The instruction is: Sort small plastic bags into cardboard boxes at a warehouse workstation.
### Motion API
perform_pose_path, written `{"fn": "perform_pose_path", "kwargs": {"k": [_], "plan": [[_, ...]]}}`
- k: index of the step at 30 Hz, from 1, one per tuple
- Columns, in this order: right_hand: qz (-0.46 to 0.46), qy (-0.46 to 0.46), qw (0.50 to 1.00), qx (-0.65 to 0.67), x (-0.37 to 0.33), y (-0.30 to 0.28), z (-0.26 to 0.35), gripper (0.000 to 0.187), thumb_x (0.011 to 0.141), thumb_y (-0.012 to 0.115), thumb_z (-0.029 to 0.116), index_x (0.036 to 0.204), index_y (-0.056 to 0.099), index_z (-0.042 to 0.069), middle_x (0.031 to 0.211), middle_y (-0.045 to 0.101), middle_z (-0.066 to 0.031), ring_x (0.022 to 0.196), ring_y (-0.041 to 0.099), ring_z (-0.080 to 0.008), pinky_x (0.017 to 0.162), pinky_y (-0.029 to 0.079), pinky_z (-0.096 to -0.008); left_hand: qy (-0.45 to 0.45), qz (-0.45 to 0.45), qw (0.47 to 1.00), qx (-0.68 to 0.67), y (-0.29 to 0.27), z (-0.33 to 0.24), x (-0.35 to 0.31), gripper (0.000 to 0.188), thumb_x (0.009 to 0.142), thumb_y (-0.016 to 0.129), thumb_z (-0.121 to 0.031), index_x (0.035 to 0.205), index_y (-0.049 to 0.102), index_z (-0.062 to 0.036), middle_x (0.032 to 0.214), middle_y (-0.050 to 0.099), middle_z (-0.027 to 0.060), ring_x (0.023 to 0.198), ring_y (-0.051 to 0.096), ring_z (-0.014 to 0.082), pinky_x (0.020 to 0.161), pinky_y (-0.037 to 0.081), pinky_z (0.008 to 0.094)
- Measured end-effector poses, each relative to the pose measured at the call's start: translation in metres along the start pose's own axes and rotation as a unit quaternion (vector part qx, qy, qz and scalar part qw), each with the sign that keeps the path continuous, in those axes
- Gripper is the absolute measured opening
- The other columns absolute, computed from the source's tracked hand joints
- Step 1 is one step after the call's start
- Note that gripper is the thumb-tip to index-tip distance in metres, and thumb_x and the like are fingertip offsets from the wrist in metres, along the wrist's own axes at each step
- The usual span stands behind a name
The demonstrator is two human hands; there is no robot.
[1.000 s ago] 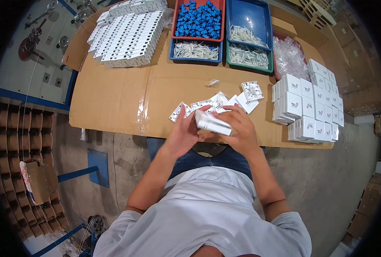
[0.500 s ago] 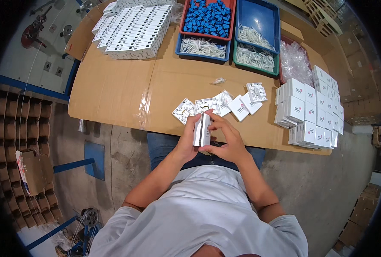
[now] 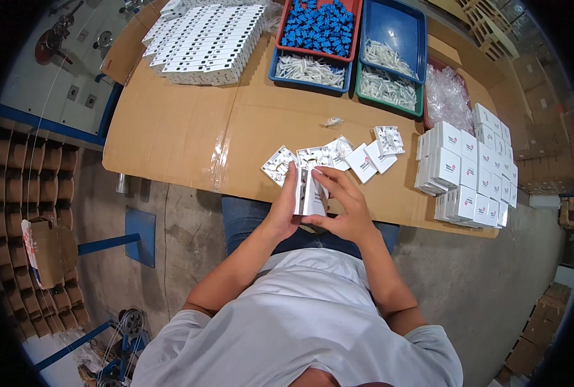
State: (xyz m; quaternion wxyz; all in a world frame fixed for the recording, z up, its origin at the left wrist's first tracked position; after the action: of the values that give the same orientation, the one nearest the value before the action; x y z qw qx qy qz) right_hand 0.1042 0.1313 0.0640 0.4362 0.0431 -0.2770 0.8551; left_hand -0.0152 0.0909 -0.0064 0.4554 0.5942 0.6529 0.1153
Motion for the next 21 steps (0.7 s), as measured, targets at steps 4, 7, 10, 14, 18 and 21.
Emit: {"fn": "perform_pose_path", "kwargs": {"k": [4,7,10,14,18,21], "plan": [[0.005,-0.014,1.0,0.0,0.001,0.002,0.001,0.082,0.066,0.093,0.03,0.138,0.062,0.006,0.141,0.056,-0.0181,0.124,0.059,-0.0341,0.099,0.051,-0.042,-0.004,-0.005,1.0,0.02,0.0,0.003,0.003,0.071,0.102,0.032,-0.069,0.135,0.054,-0.0103,0.114,0.067,0.0088,0.096,0.069,0.0194,0.079,0.058,0.0339],[0.005,-0.043,0.999,-0.021,0.004,0.002,0.004,0.081,0.066,0.093,0.03,0.138,0.062,0.006,0.142,0.056,-0.0182,0.125,0.059,-0.0352,0.1,0.051,-0.0433,-0.009,-0.023,0.999,0.023,0.0,0.004,0.003,0.071,0.102,0.033,-0.069,0.136,0.054,-0.0107,0.115,0.067,0.009,0.097,0.069,0.0201,0.079,0.059,0.0341],[0.005,-0.052,0.998,-0.032,0.005,-0.002,0.007,0.081,0.066,0.092,0.029,0.137,0.062,0.005,0.142,0.057,-0.0177,0.125,0.058,-0.0361,0.102,0.049,-0.0442,-0.01,-0.021,0.999,0.024,-0.004,0.004,0.003,0.07,0.102,0.033,-0.069,0.137,0.053,-0.0112,0.116,0.067,0.0092,0.1,0.069,0.021,0.081,0.058,0.0345],[0.005,-0.039,0.999,-0.037,0.002,-0.001,0.001,0.08,0.065,0.092,0.03,0.136,0.063,0.005,0.142,0.058,-0.0168,0.125,0.058,-0.0362,0.103,0.049,-0.0443,-0.003,-0.015,1.0,0.019,0.0,0.003,0.004,0.069,0.103,0.033,-0.068,0.138,0.053,-0.0115,0.118,0.067,0.0093,0.103,0.069,0.0211,0.084,0.058,0.0346],[0.003,-0.027,0.999,-0.031,-0.001,0.003,-0.001,0.081,0.065,0.092,0.031,0.136,0.063,0.005,0.142,0.058,-0.0161,0.126,0.058,-0.0361,0.104,0.048,-0.0448,-0.006,-0.018,1.0,0.013,-0.004,0.006,0.005,0.071,0.103,0.032,-0.068,0.14,0.052,-0.011,0.121,0.066,0.0093,0.105,0.068,0.0211,0.085,0.057,0.0347],[0.006,-0.027,0.999,-0.032,-0.001,0.004,-0.002,0.082,0.065,0.092,0.031,0.137,0.062,0.005,0.142,0.058,-0.0158,0.127,0.057,-0.0368,0.106,0.048,-0.0456,-0.01,-0.01,1.0,0.02,-0.005,0.007,0.006,0.073,0.103,0.031,-0.068,0.144,0.05,-0.0107,0.125,0.065,0.0093,0.107,0.068,0.0211,0.086,0.057,0.0344]]}}
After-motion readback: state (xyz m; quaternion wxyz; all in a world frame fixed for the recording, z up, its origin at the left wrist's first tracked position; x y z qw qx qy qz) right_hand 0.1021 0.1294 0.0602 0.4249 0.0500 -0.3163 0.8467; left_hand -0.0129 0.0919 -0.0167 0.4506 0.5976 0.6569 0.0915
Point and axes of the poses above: each hand's wrist, its own x-axis towards the middle knuckle, its own y-axis out of the palm, z = x × y, the point moved 6 cm from there along x, towards the middle knuckle
